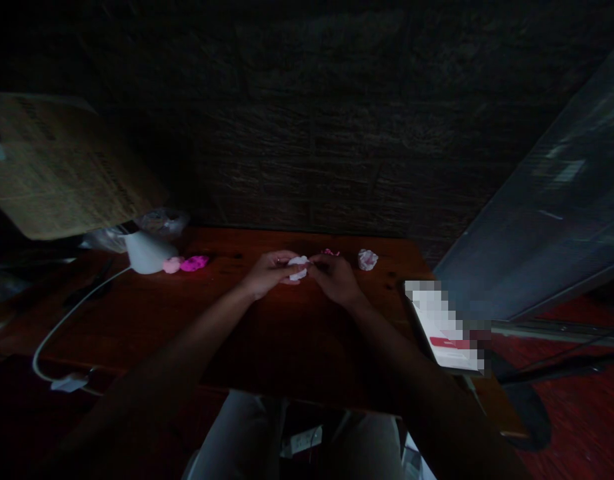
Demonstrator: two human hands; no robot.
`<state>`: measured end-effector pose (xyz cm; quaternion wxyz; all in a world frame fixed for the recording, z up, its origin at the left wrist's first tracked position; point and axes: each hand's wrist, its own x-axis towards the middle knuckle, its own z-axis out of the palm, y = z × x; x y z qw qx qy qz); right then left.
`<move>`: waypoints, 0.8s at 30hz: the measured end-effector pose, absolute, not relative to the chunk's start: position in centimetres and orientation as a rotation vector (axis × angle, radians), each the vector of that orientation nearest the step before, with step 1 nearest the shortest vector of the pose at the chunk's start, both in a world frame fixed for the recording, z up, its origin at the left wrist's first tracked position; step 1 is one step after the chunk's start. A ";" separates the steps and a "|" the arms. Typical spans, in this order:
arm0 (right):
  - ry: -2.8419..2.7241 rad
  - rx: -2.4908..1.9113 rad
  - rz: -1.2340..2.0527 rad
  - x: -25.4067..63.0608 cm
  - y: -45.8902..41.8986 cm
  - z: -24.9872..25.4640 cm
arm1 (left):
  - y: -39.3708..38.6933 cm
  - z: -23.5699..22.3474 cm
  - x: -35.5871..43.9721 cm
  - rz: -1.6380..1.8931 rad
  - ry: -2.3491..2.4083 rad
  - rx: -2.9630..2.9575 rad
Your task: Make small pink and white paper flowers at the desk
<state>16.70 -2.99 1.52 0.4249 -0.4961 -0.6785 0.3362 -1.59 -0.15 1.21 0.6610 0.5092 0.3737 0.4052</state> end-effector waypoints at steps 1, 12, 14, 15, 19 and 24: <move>-1.681 -1.232 0.865 16.6 -3.0 1.6 | -0.2 1.3 -1.6 0.914 0.850 1.105; -1.095 -1.030 1.262 16.5 -3.5 1.9 | 1.2 2.8 -3.1 1.087 0.842 0.679; -1.058 -1.023 1.308 16.7 -3.6 2.1 | 1.5 2.6 -3.6 1.076 0.871 0.761; -1.055 -1.023 1.333 16.8 -3.6 2.1 | 1.6 2.4 -3.7 1.050 0.901 0.828; -1.080 -1.028 1.385 16.9 -3.5 1.8 | 1.7 1.1 -3.5 0.942 0.985 1.328; -1.082 -1.015 1.440 17.0 -3.5 1.5 | 2.3 -0.3 -3.7 0.894 0.932 1.825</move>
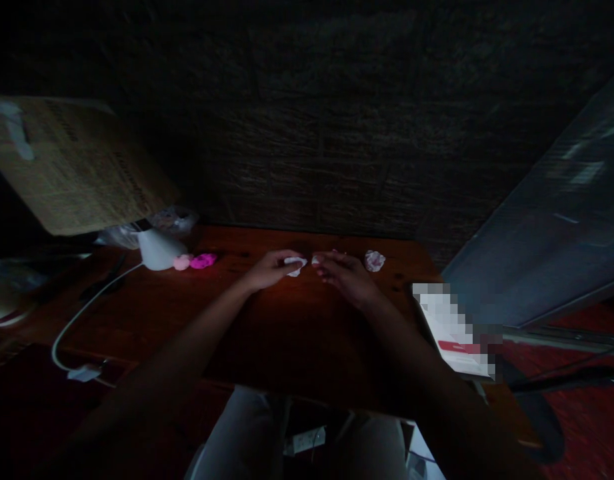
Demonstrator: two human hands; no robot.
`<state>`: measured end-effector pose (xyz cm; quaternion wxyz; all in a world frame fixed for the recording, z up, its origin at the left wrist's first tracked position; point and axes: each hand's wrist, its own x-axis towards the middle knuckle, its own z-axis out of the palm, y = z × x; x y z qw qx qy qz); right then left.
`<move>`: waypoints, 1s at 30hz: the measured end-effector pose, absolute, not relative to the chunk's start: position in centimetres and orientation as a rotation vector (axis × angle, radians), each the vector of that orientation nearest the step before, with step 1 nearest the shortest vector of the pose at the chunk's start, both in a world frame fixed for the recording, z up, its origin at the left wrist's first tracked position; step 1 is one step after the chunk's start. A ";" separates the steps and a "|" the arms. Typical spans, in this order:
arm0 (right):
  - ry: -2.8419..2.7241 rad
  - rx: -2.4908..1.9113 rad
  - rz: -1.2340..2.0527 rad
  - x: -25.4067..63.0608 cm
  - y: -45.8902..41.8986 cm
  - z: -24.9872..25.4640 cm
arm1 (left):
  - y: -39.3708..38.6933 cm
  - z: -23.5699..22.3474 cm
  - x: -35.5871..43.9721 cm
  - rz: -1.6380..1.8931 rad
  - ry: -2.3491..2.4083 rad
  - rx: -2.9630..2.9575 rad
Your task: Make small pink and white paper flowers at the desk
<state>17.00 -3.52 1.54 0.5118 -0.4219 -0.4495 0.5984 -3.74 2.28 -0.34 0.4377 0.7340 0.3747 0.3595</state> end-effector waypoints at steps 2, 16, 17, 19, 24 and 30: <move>-1.092 -1.000 1.479 17.0 -3.6 1.5 | 2.3 -0.6 -4.0 0.789 0.954 1.946; -1.120 -1.109 1.442 16.5 -3.4 1.1 | 0.8 0.3 -2.7 1.061 0.689 2.043; -1.119 -1.110 1.441 16.5 -3.4 1.1 | 0.7 0.3 -2.6 1.086 0.691 2.041; -1.108 -1.122 1.417 16.4 -3.4 1.1 | 0.4 0.2 -2.4 1.126 0.698 2.050; -1.158 -1.128 1.354 16.5 -3.4 1.1 | 0.0 0.3 -2.2 1.143 0.719 2.088; -1.087 -1.101 1.447 16.9 -3.4 1.2 | 0.1 0.3 -2.1 1.100 0.759 1.986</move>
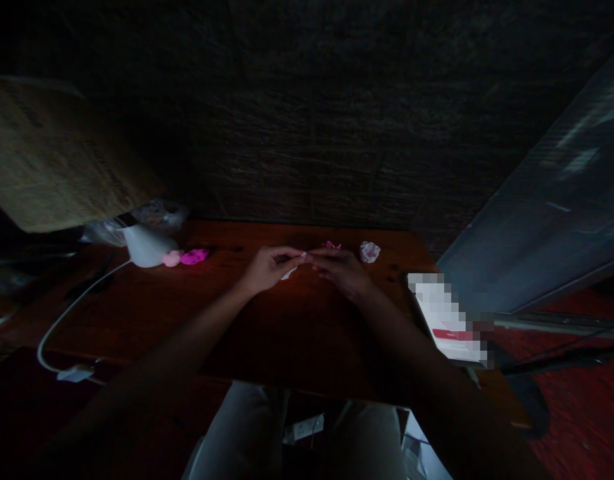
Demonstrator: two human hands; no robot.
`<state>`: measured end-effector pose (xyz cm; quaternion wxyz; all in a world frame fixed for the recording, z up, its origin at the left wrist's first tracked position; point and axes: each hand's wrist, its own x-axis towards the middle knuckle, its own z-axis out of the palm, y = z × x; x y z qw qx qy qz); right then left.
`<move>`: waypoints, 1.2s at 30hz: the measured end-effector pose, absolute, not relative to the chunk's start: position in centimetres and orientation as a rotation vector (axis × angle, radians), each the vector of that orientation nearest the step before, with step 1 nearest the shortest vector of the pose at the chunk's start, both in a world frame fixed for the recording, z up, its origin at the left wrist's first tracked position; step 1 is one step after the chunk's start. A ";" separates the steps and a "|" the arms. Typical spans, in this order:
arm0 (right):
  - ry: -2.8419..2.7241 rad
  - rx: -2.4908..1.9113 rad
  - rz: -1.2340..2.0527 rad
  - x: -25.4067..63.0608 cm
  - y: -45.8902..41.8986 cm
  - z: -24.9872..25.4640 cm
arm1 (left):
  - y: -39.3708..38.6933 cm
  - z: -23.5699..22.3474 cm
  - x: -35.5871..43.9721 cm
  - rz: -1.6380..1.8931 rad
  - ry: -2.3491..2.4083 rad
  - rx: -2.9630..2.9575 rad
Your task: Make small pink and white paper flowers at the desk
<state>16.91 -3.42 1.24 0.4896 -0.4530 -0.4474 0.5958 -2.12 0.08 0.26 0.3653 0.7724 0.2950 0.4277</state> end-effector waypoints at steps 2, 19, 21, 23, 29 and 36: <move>-1.071 -1.099 1.477 17.0 -3.4 1.1 | 0.0 0.3 -2.2 1.051 0.778 2.015; -1.039 -0.987 1.711 16.8 -3.7 1.4 | 0.4 0.5 -2.2 1.257 0.669 2.191; -1.040 -0.983 1.708 16.8 -3.8 1.5 | 0.4 0.5 -2.2 1.268 0.655 2.213; -1.030 -0.981 1.701 16.8 -3.9 1.6 | 0.3 0.5 -2.3 1.273 0.649 2.219; -1.035 -0.972 1.664 16.5 -3.8 1.3 | -0.1 0.4 -2.0 1.229 0.590 2.222; -1.122 -0.970 1.616 16.3 -3.9 1.7 | -0.3 0.3 -1.7 1.216 0.516 2.235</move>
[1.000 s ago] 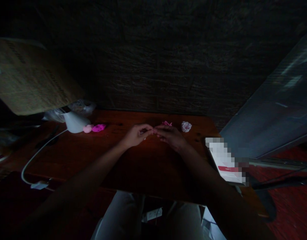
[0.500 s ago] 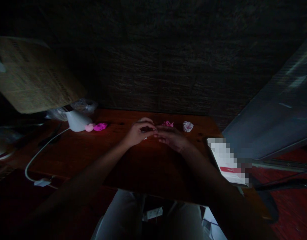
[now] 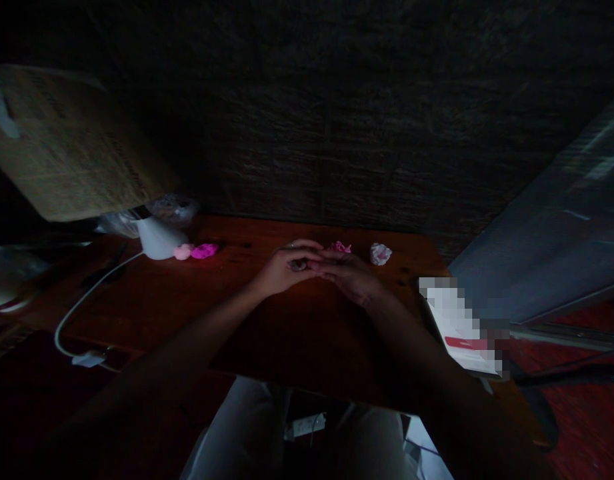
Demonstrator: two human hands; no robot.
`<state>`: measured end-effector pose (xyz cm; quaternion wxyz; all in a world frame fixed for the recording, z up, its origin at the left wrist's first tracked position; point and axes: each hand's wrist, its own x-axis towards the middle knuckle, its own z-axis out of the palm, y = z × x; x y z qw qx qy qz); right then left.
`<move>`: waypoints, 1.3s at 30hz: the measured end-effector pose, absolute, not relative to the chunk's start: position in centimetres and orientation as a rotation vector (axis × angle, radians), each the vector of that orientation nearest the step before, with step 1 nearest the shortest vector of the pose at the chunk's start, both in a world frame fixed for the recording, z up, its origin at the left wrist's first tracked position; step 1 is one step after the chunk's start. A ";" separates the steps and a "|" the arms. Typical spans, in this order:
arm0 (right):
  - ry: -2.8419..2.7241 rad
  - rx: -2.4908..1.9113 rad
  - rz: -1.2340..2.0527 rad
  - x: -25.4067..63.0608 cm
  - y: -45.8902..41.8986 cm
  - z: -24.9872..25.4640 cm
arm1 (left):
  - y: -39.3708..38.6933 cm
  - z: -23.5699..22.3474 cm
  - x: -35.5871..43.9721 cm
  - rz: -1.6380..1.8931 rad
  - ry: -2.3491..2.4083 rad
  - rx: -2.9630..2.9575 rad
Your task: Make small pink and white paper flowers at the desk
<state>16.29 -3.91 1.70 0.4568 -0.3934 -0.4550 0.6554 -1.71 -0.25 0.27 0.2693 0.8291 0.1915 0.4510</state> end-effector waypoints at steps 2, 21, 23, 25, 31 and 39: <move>-1.148 -0.932 1.621 16.2 -4.0 2.0 | -0.3 0.3 -1.7 1.208 0.485 2.247; -0.973 -0.895 1.726 16.3 -3.8 1.2 | -0.3 0.2 -1.4 1.120 0.683 1.853; -0.977 -0.877 1.756 16.3 -3.9 1.1 | -0.4 0.3 -1.5 1.085 0.717 1.788; -0.995 -0.875 1.752 16.3 -3.9 1.1 | -0.5 0.3 -1.4 1.061 0.743 1.740; -1.021 -0.857 1.699 16.5 -3.8 1.3 | -1.1 0.5 -1.0 1.103 0.669 1.759; -1.063 -0.838 1.691 16.4 -3.7 1.3 | -0.9 0.3 -1.3 1.155 0.590 1.936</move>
